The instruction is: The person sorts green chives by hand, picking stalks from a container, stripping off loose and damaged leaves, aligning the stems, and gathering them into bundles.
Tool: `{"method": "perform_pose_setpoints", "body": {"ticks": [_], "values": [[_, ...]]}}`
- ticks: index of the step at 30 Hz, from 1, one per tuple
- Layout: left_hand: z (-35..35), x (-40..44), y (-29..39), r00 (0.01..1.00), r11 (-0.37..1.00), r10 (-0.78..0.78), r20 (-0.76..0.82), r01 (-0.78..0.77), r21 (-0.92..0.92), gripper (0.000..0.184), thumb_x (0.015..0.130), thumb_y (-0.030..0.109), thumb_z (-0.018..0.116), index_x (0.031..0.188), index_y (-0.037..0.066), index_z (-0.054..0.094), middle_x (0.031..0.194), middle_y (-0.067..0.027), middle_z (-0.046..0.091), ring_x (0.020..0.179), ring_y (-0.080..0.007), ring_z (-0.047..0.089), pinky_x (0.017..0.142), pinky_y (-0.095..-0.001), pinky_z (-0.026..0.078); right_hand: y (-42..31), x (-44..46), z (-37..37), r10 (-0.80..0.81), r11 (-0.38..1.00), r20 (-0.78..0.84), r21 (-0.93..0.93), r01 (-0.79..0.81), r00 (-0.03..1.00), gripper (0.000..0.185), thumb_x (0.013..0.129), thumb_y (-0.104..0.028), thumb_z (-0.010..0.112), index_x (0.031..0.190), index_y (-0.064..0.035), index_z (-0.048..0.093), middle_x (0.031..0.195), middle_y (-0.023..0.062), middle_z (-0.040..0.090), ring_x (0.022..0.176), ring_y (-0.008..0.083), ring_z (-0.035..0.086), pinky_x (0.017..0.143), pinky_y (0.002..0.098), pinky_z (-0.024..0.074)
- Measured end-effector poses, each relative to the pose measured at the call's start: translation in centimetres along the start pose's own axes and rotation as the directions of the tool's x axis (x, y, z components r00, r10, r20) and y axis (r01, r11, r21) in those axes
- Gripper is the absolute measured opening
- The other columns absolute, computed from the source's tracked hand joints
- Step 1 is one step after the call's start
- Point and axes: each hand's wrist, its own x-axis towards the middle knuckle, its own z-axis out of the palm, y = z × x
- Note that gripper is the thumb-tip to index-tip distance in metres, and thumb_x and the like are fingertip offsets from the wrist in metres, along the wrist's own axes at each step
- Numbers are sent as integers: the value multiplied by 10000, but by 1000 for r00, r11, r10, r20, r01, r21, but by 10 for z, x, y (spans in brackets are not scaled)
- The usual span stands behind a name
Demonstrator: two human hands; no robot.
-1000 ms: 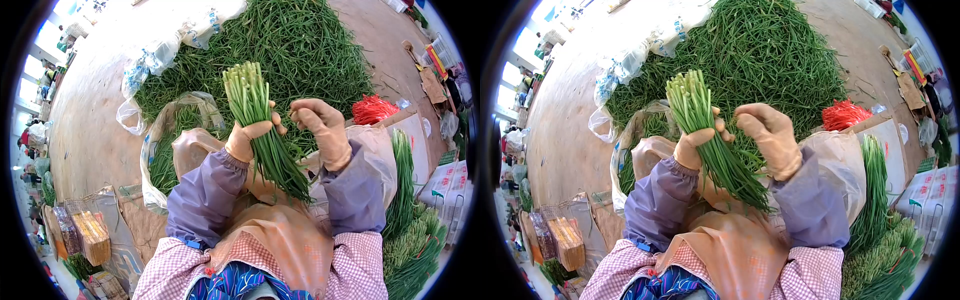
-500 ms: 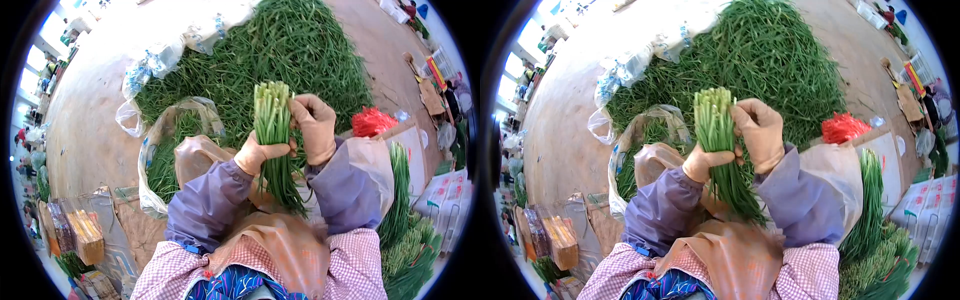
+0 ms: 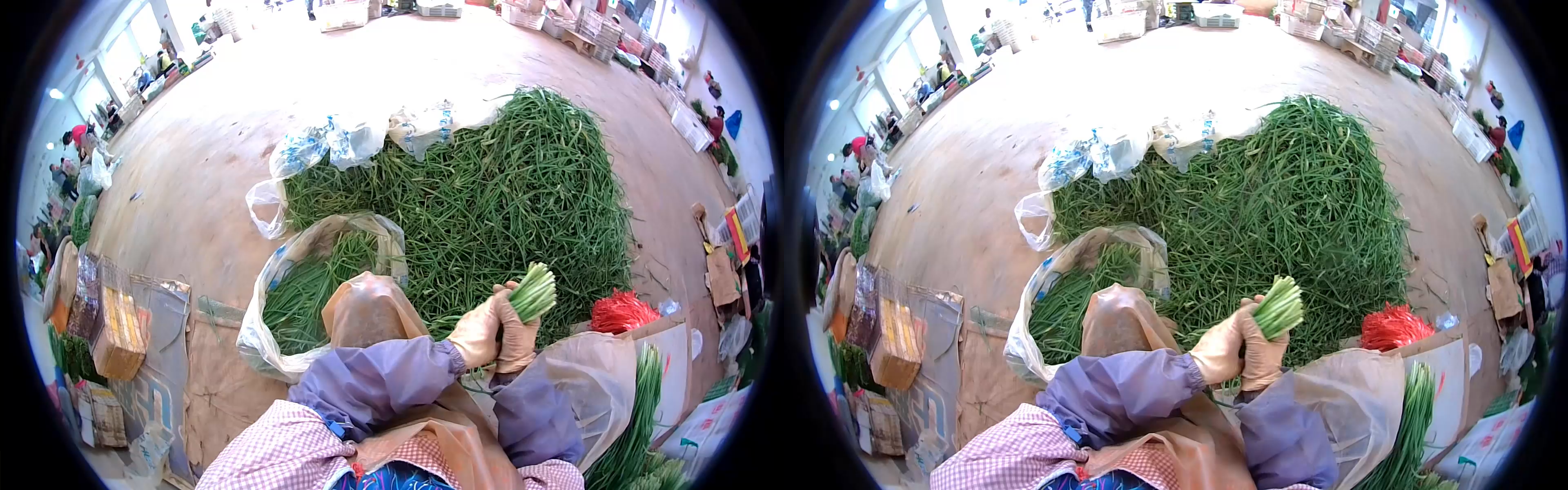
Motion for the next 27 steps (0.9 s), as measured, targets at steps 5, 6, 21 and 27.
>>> {"method": "perform_pose_setpoints", "body": {"ticks": [5, 6, 21, 27], "values": [[-6, -6, -17, 968, 959, 212, 135, -232, 165, 892, 766, 251, 751, 1474, 35, 253, 1315, -237, 476, 1225, -366, 478, 1037, -406, 396, -28, 15, -36, 38, 999, 60, -26, -36, 997, 357, 801, 52, 692, 1142, -18, 614, 1008, 80, 670, 886, 194, 666, 806, 318, 553], [-14, -4, -6, 973, 966, 175, 151, -199, 165, 837, 777, 270, 754, 1448, 31, 314, 1294, -228, 497, 1212, -359, 489, 1027, -412, 403, -33, 15, -40, 4, 1000, 87, 0, -4, 996, 361, 799, 73, 672, 1144, -20, 615, 1024, 76, 666, 849, 204, 667, 767, 329, 566], [-43, 2, 14, 952, 760, -58, 302, 238, -605, 404, 799, 126, 699, 1180, 30, 601, 1028, -98, 673, 980, -201, 633, 910, -359, 492, -25, -11, -31, 614, 732, 660, -273, -624, 432, 435, 721, -73, 719, 1125, 3, 576, 932, 117, 668, 843, 253, 666, 731, 360, 559], [-61, 7, 17, 996, 581, -91, 3, 55, -812, 402, 796, -10, 650, 1187, 29, 565, 922, -73, 659, 933, -232, 657, 884, -375, 517, -13, -16, -49, 719, 689, 598, -539, -485, 356, 483, 737, -44, 763, 1174, -3, 561, 994, 98, 681, 881, 194, 663, 806, 325, 526]]}}
